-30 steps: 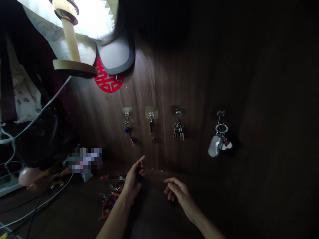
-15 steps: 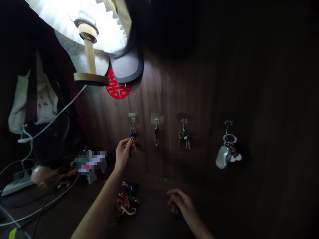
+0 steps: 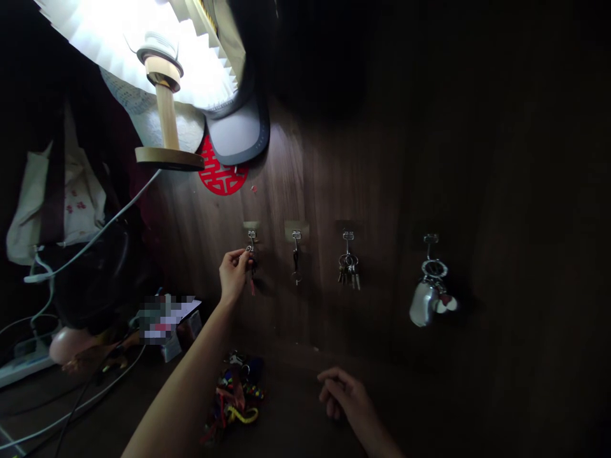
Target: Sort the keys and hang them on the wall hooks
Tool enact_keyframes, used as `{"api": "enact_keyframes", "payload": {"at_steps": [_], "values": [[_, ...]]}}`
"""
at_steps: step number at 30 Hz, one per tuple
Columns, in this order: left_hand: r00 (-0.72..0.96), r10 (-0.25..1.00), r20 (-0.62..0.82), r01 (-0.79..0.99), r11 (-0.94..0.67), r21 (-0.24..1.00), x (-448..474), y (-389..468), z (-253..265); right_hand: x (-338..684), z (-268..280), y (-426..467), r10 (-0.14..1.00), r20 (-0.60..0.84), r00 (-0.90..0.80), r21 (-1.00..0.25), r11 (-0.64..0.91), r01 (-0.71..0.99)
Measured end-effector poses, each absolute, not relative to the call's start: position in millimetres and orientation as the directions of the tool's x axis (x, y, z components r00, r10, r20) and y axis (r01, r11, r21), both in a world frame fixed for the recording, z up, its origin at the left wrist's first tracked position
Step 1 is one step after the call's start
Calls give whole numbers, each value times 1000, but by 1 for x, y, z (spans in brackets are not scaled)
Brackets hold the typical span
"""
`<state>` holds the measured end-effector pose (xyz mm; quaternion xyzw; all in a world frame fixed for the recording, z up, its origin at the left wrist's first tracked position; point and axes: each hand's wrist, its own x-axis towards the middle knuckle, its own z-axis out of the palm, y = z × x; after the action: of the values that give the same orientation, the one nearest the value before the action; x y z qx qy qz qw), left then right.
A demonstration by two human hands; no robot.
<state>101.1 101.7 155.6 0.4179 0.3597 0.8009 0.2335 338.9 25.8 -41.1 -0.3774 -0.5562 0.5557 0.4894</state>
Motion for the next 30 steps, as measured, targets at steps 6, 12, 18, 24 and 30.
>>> {"api": "enact_keyframes", "payload": {"at_steps": [6, 12, 18, 24, 30], "values": [[-549, 691, 469, -113, -618, 778, 103, 108, 147, 338, -38, 24, 968, 110, -224, -989, 84, -124], [-524, 742, 418, -229, -595, 770, 102, 111, 138, 339, -36, 22, 968, 118, -223, -988, 92, -123], [-417, 845, 334, -431, -508, 746, 102, 105, 136, 341, -40, 24, 961, 129, -245, -988, 104, -115], [-317, 900, 298, -550, -431, 716, 103, 93, 133, 341, -37, 21, 960, 139, -243, -987, 112, -119], [-277, 918, 285, -597, -397, 698, 105, 86, 128, 342, -34, 19, 958, 143, -248, -987, 119, -110]]}}
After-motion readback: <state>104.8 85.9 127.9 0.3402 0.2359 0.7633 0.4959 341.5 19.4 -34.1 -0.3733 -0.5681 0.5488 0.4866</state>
